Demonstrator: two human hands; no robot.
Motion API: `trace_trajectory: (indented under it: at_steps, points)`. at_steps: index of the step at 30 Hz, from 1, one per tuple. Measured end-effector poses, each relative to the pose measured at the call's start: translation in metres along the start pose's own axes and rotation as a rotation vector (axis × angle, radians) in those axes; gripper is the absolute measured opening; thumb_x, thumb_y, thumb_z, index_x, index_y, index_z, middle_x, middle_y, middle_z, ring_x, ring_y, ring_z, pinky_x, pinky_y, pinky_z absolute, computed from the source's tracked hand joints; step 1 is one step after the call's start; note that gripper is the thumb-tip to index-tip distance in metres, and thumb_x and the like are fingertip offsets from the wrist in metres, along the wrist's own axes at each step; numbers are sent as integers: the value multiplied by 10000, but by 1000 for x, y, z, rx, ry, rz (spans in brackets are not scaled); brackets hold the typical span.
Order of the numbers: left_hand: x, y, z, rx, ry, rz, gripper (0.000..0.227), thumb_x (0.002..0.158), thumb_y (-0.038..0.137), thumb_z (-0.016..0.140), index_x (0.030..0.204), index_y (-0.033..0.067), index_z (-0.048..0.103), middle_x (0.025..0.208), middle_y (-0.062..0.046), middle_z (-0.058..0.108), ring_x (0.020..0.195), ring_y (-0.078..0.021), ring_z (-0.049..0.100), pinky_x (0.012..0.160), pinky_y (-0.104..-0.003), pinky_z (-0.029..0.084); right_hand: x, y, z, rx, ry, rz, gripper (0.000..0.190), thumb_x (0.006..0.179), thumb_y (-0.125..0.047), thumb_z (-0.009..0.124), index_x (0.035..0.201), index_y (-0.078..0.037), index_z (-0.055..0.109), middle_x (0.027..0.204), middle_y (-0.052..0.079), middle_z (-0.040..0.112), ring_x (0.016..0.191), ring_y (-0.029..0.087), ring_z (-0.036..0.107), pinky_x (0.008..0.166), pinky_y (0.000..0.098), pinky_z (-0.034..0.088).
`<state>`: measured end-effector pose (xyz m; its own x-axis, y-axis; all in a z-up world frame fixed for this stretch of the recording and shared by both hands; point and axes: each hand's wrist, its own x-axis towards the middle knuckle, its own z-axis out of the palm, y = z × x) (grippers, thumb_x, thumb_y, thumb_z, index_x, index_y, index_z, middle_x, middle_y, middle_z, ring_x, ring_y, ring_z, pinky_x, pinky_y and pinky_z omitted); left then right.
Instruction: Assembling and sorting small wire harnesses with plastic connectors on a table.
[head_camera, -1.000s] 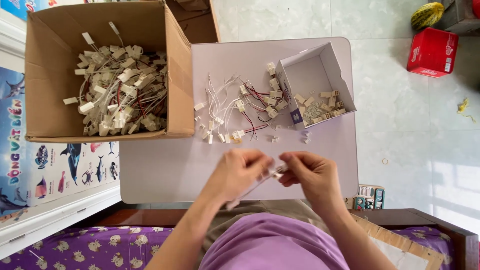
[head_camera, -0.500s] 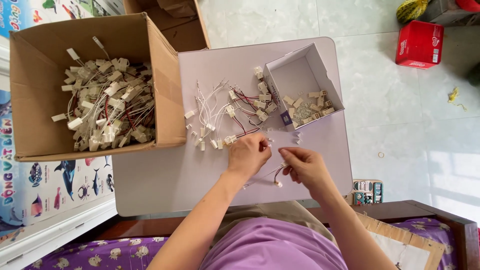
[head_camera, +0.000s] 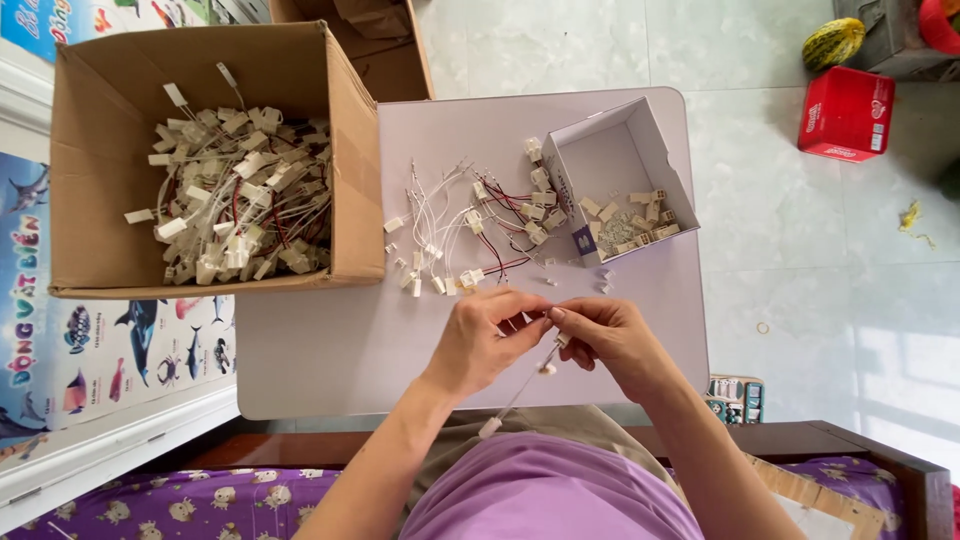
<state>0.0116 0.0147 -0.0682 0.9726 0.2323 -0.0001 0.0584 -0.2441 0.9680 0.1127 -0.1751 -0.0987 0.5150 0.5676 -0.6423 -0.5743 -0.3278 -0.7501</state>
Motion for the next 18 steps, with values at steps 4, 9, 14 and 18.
trace_trajectory:
  at_steps: [4, 9, 14, 18]
  points:
    - [-6, 10, -2, -56, -14, -41, 198, 904, 160, 748, 1040, 19, 772, 891, -86, 782, 728, -140, 747, 630, -264, 609, -5, -4, 5, 140, 25, -43, 287, 959, -281, 677, 1009, -2, 725, 716, 93, 714, 557, 133, 602, 512, 276, 475]
    - [-10, 35, 2, 77, 87, 70, 192, 894, 108, 748, 1061, 13, 753, 940, -99, 776, 761, -179, 770, 634, -282, 614, -14, -15, 12, 201, 46, -186, 268, 981, -279, 645, 1001, -12, 667, 809, 108, 733, 681, 170, 711, 620, 314, 584]
    - [-13, 32, 9, 119, 145, 173, 165, 898, 54, 766, 1059, 21, 750, 956, -105, 765, 767, -197, 756, 640, -290, 601, -19, -19, 15, 112, 81, -252, 268, 979, -279, 653, 977, -12, 648, 796, 114, 737, 669, 179, 723, 608, 319, 599]
    - [-18, 29, 13, 128, 149, 191, 153, 902, 30, 771, 1053, 27, 748, 929, -94, 747, 764, -205, 741, 646, -301, 593, -24, -17, 20, 96, 100, -260, 293, 1001, -265, 668, 927, 15, 629, 772, 123, 736, 638, 179, 718, 572, 320, 578]
